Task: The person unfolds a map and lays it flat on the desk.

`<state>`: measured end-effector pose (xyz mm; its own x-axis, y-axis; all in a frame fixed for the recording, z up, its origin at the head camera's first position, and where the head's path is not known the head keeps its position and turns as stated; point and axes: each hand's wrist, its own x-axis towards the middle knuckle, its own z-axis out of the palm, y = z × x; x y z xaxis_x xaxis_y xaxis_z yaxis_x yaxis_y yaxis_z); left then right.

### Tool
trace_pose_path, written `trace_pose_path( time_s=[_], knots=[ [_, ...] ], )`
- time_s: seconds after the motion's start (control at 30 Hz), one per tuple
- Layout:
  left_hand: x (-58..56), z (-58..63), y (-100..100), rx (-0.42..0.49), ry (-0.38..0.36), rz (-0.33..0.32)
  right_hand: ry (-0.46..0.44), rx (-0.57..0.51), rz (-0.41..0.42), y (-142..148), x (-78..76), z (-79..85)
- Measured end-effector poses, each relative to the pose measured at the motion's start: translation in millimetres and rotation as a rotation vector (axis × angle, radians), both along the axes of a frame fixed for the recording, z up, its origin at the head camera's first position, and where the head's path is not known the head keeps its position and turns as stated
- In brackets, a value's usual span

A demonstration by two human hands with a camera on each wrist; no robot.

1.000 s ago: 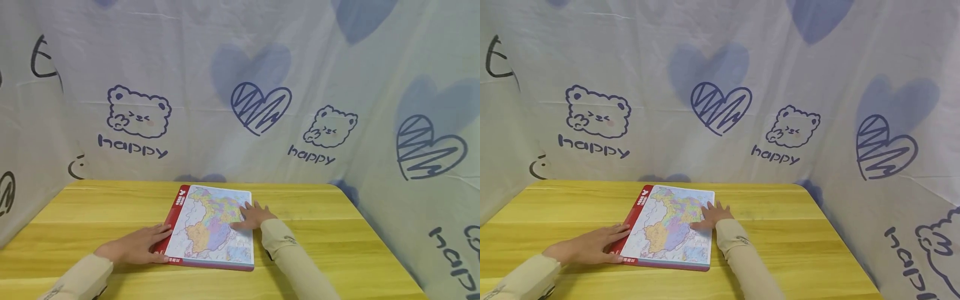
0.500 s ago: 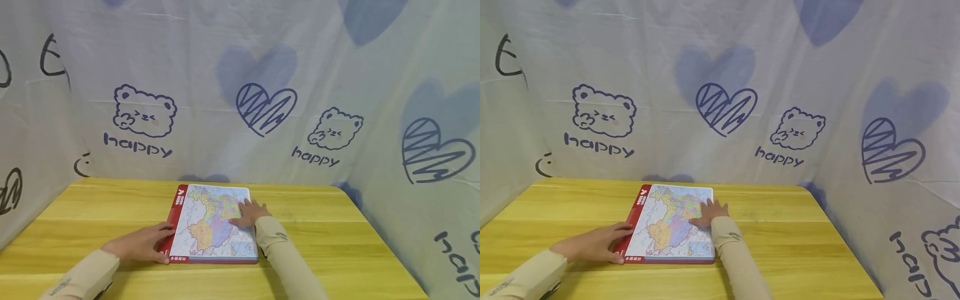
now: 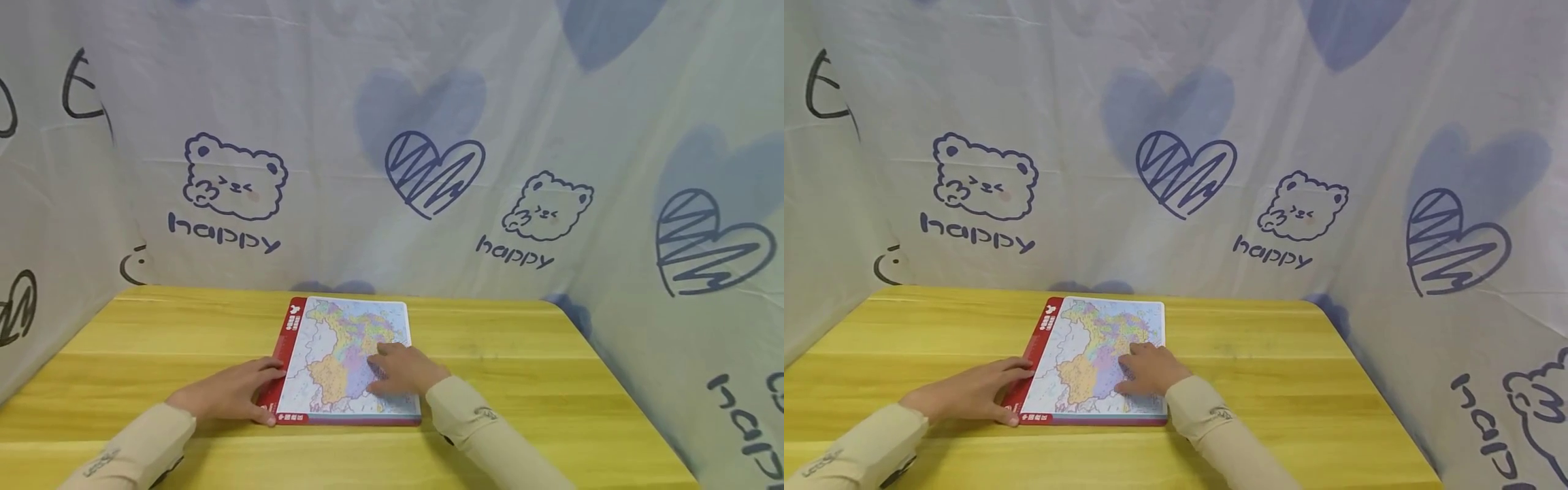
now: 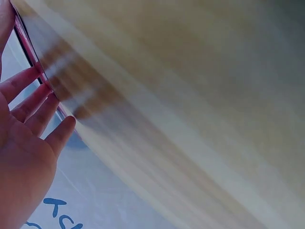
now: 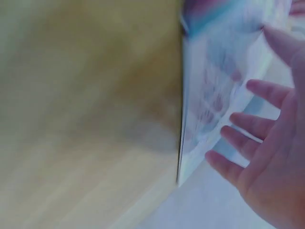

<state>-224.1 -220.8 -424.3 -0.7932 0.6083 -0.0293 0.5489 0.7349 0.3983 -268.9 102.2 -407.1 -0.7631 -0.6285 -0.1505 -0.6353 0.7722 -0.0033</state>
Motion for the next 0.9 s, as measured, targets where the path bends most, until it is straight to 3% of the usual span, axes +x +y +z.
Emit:
trace_pose_path(
  time_s=[0.17, 0.33, 0.6, 0.9],
  knots=[
    [-0.1, 3.2, 0, -0.023, -0.018, 0.021, -0.006, -0.009, 0.150, 5, 27.5, -3.3],
    [1.0, 4.4, -2, -0.045, -0.008, 0.032, 0.091, 0.040, 0.264, 8, 41.7, -9.6],
    [1.9, -0.4, -2, -0.045, -0.033, 0.050, 0.196, 0.129, 0.275, 10, 41.3, -13.8],
    [3.6, 1.0, 2, -0.052, -0.051, 0.065, 0.245, 0.104, 0.335, 16, 35.3, -18.0]
  ],
)
